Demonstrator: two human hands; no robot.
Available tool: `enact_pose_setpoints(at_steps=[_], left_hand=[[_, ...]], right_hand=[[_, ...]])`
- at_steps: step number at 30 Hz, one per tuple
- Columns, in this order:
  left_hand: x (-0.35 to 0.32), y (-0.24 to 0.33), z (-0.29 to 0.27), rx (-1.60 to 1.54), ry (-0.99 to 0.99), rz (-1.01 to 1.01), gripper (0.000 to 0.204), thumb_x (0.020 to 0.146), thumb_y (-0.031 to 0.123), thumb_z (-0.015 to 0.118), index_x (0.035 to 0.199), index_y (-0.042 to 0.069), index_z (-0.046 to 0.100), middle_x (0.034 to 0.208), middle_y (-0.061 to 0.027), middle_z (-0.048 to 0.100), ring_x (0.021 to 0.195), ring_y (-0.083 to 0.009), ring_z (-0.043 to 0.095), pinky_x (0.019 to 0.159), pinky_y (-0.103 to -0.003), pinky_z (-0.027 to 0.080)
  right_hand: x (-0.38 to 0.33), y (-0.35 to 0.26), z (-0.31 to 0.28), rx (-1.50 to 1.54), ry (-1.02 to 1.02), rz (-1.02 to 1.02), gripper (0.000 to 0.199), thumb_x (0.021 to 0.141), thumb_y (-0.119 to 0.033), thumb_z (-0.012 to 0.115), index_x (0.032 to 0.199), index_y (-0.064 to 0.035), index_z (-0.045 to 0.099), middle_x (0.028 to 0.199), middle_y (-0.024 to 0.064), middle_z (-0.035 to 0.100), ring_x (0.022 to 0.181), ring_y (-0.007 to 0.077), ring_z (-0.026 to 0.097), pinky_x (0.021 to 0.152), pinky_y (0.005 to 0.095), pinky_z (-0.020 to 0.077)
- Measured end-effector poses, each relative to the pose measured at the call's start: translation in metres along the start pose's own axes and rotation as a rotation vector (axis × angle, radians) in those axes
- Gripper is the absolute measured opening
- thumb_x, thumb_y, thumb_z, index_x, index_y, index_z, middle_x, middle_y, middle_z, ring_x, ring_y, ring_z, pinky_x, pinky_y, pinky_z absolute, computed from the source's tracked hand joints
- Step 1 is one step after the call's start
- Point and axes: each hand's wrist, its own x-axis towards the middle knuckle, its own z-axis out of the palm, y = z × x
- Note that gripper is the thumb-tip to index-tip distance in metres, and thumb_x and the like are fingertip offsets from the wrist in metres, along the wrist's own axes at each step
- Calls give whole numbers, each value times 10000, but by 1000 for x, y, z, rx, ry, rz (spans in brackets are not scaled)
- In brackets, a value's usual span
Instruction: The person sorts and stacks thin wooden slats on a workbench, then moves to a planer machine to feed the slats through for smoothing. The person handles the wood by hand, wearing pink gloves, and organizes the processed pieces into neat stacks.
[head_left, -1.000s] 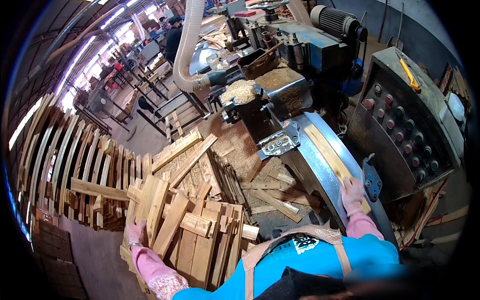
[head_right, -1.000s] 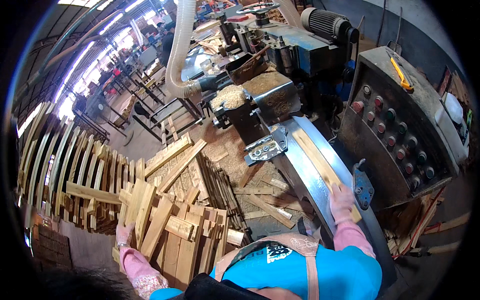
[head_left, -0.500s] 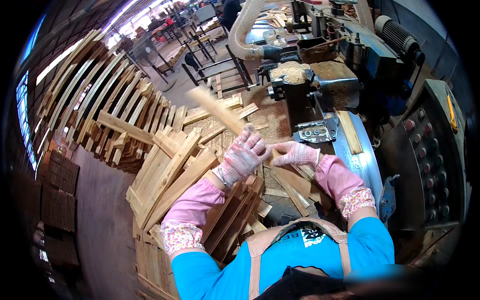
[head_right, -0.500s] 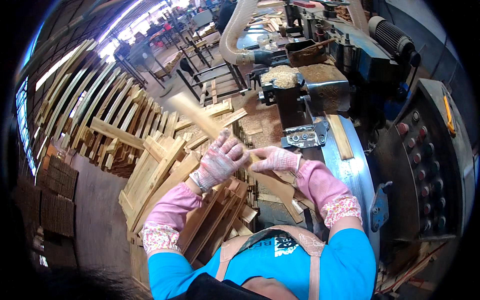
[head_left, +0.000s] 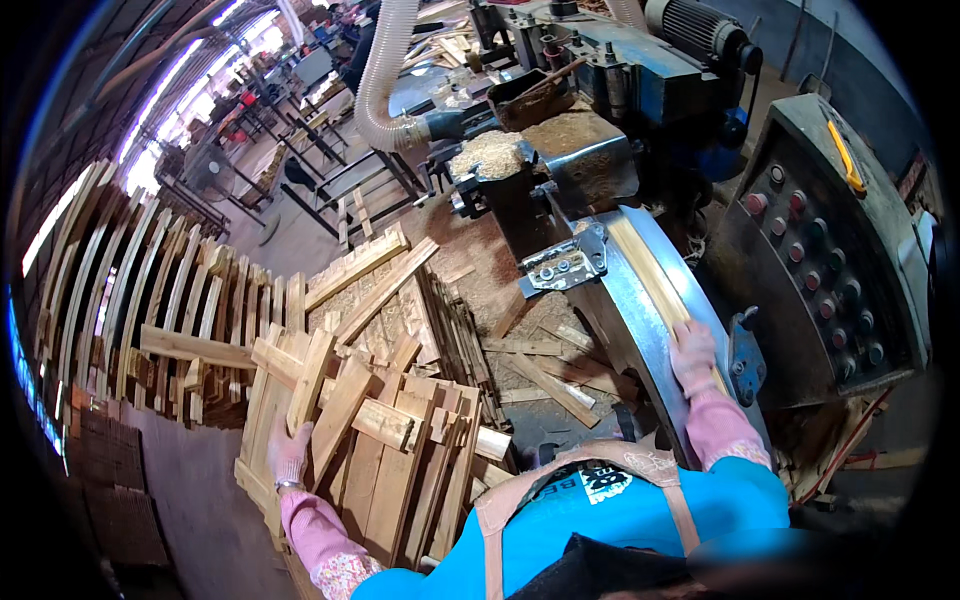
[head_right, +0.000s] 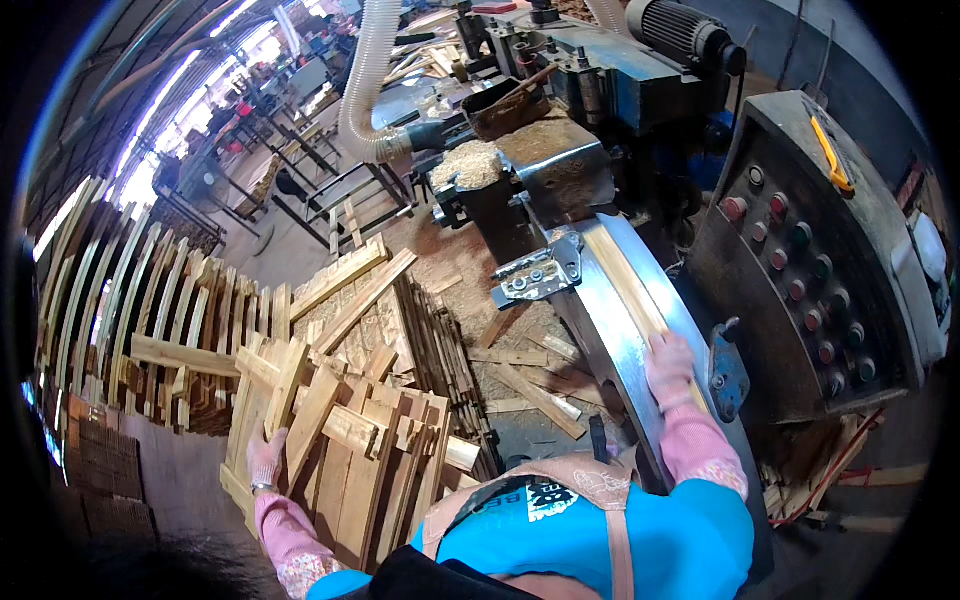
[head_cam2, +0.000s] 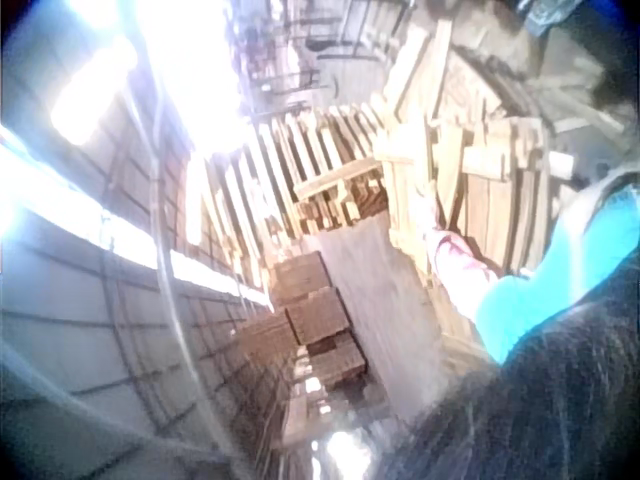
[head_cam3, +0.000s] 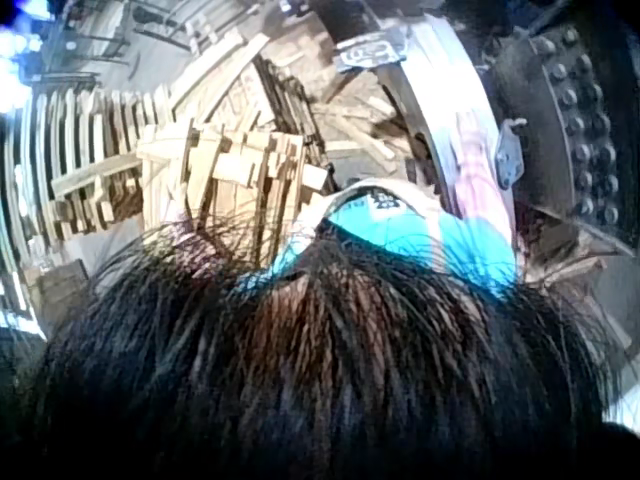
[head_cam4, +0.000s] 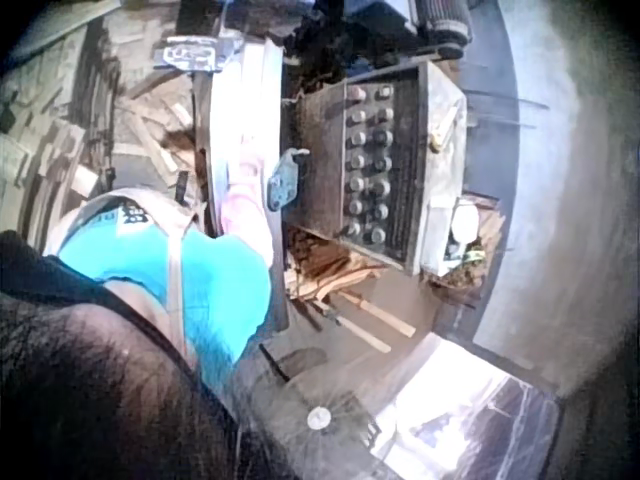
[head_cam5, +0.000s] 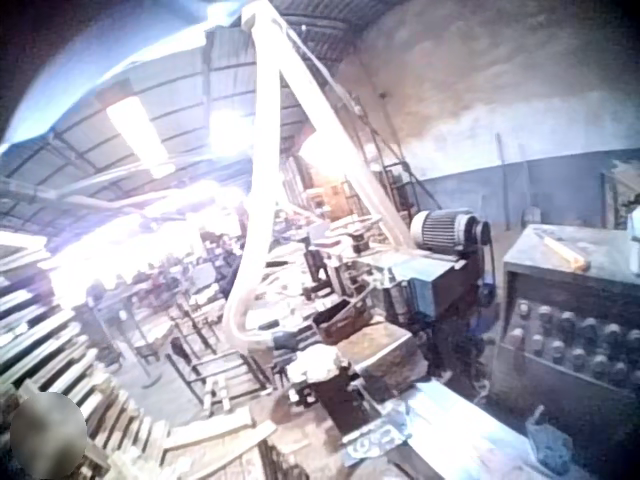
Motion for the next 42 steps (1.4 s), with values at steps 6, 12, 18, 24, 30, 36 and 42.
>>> enact_pose_setpoints(at_steps=[6, 12, 18, 24, 30, 36, 42], left_hand=[[32, 78, -3, 320, 485, 546, 824, 646, 528, 949, 1284, 83, 676, 1030, -164, 726, 941, -372, 689, 876, -497, 551], [-14, 239, 54, 742, 275, 1170, 935, 718, 524, 903, 1529, 246, 529, 1439, -52, 614, 1401, -284, 543, 1330, -591, 187], [-36, 237, 59, 168, 278, 1080, 956, 743, 454, 913, 1571, 203, 509, 1580, -159, 514, 1471, -386, 461, 1292, -581, 248], [-51, 44, 37, 360, 242, 472, 984, 719, 391, 933, 1534, 46, 504, 1544, -326, 497, 1401, -488, 508, 1198, -530, 399], [-67, -23, 34, 399, 126, 37, 914, 666, 320, 928, 1465, 56, 570, 1276, -252, 669, 1208, -435, 623, 1063, -523, 495], [-20, 61, 25, 365, 338, 630, 870, 602, 235, 912, 1419, 141, 628, 1149, -146, 717, 1070, -373, 676, 999, -512, 509], [-8, 245, 69, 876, -22, 963, 648, 872, 151, 717, 1497, 162, 544, 1325, -105, 624, 1317, -304, 579, 1302, -599, 235]], right_hand=[[203, -102, 32, 214, -120, 75, 277, 979, -258, 645, 1206, -143, 754, 1196, 135, 729, 1173, 357, 667, 1007, 467, 547], [120, -303, -124, 1149, -724, -699, 690, 936, -309, 793, 1526, -67, 531, 1478, 169, 635, 1372, 277, 598, 1126, 396, 487], [65, -216, -131, 1263, -866, -44, 519, 950, -233, 715, 1437, -70, 644, 1137, 57, 756, 1048, 167, 688, 953, 313, 542], [-57, -17, -93, 193, -119, 9, 515, 877, -176, 713, 1384, -121, 635, 1203, 179, 686, 1110, 408, 637, 993, 510, 511], [-30, -8, -27, 54, 70, -54, 438, 883, -179, 728, 1316, -131, 675, 1186, 150, 638, 1090, 400, 591, 958, 524, 489], [150, -59, 57, -10, -39, 87, 233, 959, -234, 653, 1170, -150, 707, 1195, 131, 668, 1156, 394, 613, 958, 498, 547], [162, -168, 19, 643, -466, -495, 545, 991, -512, 663, 1354, -106, 693, 1376, 145, 695, 1218, 288, 672, 1024, 403, 518]])
